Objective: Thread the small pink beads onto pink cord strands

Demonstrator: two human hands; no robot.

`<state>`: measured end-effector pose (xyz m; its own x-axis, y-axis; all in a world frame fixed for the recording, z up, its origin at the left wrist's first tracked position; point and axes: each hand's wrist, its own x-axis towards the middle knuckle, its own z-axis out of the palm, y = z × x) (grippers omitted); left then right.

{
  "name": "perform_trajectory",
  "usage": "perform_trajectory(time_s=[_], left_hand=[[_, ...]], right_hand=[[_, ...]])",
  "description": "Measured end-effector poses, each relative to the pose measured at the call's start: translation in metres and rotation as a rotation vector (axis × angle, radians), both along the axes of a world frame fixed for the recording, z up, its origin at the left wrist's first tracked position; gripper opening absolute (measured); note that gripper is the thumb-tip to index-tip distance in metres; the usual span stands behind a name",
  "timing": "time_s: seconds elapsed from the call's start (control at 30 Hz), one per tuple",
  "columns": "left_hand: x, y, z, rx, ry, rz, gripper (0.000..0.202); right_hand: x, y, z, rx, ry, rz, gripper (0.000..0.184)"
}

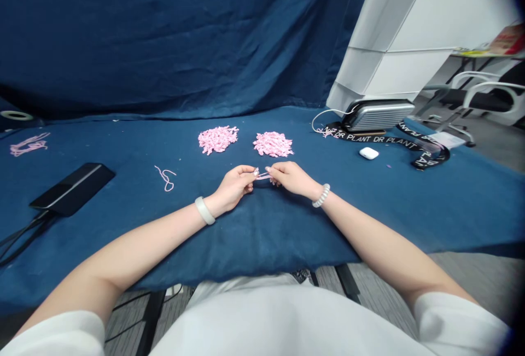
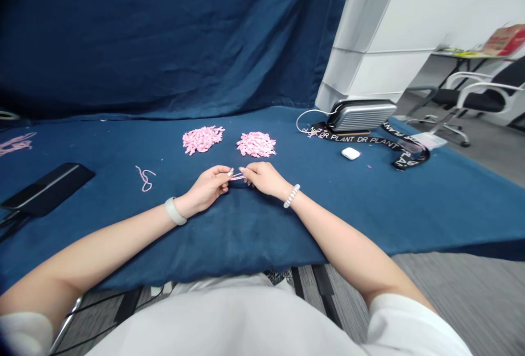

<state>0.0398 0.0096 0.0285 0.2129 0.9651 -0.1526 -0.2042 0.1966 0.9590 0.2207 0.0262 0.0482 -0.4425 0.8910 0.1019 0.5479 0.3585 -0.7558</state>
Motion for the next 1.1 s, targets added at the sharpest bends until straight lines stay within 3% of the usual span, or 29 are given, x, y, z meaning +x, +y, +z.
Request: perform_trajectory(time_s=[0.3,0.57,0.73,1.1], left_hand=[[-0.001,0.000,0.000,0.013,0.057,-0.050,0.036],[-0.001,0.000,0.000,0.008,0.096,-0.083,0.035],[-0.001,-0.001,0.001,0.043,0.153,-0.131,0.033],[-0.001,-0.003,0.005,0.104,0.329,-0.240,0.034]], right_hand=[[0.005,0.005,0.004,0.182,-0.010,-0.185,0.044],[0.012,0.008,0.006,0.327,0.207,-0.396,0.041],[0.017,0.015,0.003,0.315,0.382,-0.492,0.042],[0.020,0.023,-0.004,0.312,0.525,-0.528,0.045]])
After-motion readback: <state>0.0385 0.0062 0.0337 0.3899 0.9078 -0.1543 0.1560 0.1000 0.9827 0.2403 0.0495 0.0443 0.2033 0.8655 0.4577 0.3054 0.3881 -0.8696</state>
